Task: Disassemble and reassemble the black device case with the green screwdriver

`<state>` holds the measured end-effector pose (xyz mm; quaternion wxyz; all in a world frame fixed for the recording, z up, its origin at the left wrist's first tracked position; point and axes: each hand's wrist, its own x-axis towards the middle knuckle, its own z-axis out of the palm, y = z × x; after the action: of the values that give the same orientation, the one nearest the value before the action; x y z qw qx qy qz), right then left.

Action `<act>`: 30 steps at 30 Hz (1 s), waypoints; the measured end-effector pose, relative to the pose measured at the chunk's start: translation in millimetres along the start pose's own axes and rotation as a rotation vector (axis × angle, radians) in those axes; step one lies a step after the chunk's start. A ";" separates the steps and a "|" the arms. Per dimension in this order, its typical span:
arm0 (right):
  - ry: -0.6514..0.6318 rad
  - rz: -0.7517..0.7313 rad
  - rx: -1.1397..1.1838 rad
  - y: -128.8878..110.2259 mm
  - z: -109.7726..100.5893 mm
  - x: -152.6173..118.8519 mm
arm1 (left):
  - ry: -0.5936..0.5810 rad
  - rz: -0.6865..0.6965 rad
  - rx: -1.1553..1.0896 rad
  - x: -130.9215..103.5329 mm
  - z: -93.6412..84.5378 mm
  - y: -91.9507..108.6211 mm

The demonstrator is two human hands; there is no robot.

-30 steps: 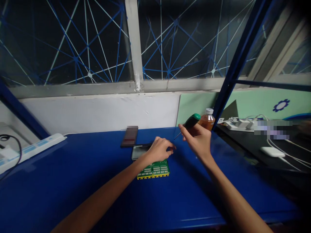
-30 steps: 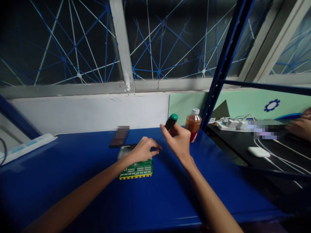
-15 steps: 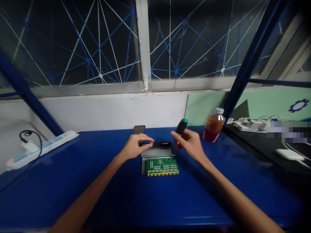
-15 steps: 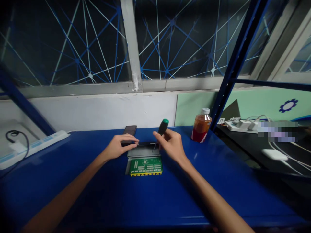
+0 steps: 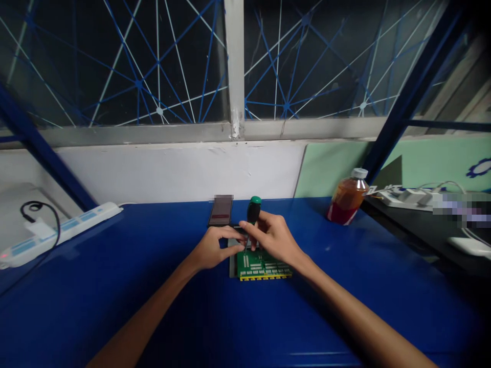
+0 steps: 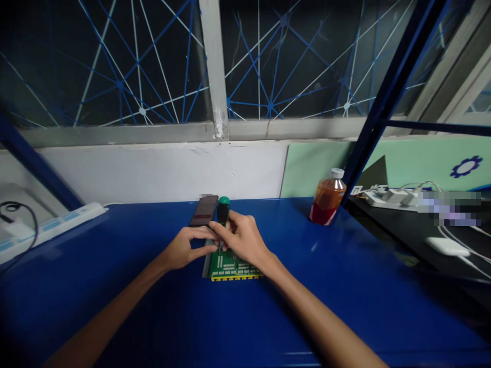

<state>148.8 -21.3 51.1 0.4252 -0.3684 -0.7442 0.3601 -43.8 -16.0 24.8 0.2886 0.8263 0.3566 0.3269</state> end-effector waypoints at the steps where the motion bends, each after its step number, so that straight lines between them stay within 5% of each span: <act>1: -0.002 -0.001 -0.014 0.8 0.3 -0.6 | 0.001 -0.002 0.001 0.0 1.3 -0.5; 30: -0.042 -0.035 -0.141 5.7 0.9 -0.8 | 0.014 0.018 0.107 1.9 9.2 -1.1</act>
<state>149.6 -19.5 45.6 0.3885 -0.3768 -0.7829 0.3069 -36.4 -16.2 18.9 0.2385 0.8415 0.3679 0.3157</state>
